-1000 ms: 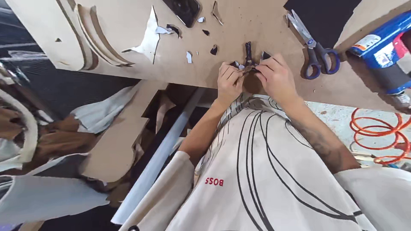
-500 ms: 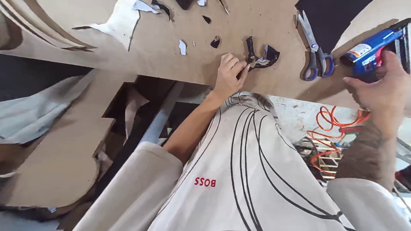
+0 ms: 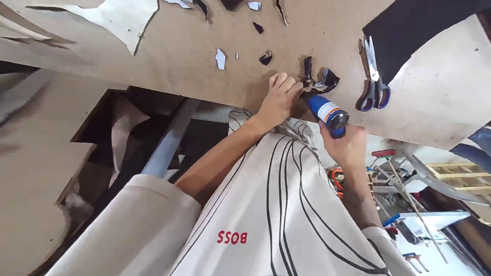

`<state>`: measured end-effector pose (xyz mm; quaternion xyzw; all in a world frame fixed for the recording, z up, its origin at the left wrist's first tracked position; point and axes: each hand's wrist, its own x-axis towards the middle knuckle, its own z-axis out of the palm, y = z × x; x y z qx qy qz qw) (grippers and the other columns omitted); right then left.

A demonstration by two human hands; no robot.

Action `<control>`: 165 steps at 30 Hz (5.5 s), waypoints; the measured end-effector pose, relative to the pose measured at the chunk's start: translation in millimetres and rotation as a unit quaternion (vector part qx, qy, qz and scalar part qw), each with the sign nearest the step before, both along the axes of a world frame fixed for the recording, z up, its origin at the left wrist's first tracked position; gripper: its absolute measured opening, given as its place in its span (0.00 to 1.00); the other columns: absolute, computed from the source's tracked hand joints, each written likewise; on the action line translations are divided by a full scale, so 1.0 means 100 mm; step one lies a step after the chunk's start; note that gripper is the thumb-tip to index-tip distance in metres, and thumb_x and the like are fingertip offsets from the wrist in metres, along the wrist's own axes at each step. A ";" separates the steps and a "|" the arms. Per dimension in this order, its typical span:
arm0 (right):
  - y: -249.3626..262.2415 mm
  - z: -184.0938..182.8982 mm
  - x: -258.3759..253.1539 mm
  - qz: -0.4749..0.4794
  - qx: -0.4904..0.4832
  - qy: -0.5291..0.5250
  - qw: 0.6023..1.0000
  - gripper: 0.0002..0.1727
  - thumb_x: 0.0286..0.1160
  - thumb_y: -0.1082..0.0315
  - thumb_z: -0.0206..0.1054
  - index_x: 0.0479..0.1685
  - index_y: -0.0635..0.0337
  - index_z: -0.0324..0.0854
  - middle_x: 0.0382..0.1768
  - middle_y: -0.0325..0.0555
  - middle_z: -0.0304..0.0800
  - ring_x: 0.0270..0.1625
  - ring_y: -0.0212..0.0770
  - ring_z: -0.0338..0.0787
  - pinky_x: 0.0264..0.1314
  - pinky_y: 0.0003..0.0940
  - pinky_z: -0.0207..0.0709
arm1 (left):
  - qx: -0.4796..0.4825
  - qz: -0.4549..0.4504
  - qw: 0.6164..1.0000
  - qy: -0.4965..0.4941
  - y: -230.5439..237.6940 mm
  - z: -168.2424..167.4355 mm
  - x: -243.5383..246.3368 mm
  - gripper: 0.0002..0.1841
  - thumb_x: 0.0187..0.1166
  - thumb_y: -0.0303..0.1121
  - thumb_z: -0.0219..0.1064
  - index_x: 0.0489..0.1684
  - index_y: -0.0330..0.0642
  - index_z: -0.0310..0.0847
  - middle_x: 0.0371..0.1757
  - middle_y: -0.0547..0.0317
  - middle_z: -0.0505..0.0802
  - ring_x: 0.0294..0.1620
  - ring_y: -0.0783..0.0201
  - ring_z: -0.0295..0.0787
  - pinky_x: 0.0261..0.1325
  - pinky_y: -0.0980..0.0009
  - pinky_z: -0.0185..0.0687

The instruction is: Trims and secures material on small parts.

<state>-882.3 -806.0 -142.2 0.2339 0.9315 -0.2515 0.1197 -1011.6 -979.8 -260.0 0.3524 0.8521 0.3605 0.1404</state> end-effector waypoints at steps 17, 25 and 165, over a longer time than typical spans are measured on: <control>0.26 0.19 0.66 -0.086 0.107 -0.007 0.991 0.22 0.77 0.54 0.67 0.59 0.62 0.87 0.30 0.52 0.94 0.30 0.48 0.93 0.33 0.51 0.84 | -0.061 -0.070 0.991 0.092 -0.52 0.16 0.02 0.24 0.77 0.49 0.73 0.69 0.49 0.85 0.67 0.52 0.89 0.74 0.48 0.80 0.82 0.40 0.62; 0.19 0.00 0.73 -0.081 0.024 0.010 0.996 0.26 0.75 0.55 0.67 0.69 0.58 0.84 0.39 0.56 0.94 0.37 0.54 0.94 0.39 0.56 0.84 | 0.075 -0.110 0.976 0.173 -0.37 -0.09 0.02 0.09 0.79 0.25 0.68 0.51 0.39 0.92 0.59 0.48 0.94 0.71 0.48 0.86 0.84 0.47 0.70; 0.11 -0.55 -0.70 0.338 -0.092 0.079 0.933 0.27 0.71 0.70 0.76 0.73 0.51 0.83 0.80 0.51 0.77 0.76 0.58 0.81 0.74 0.60 0.78 | -0.034 -0.040 0.999 0.006 -0.47 0.17 0.10 0.10 0.83 0.33 0.64 0.51 0.39 0.90 0.63 0.49 0.91 0.70 0.49 0.85 0.79 0.49 0.72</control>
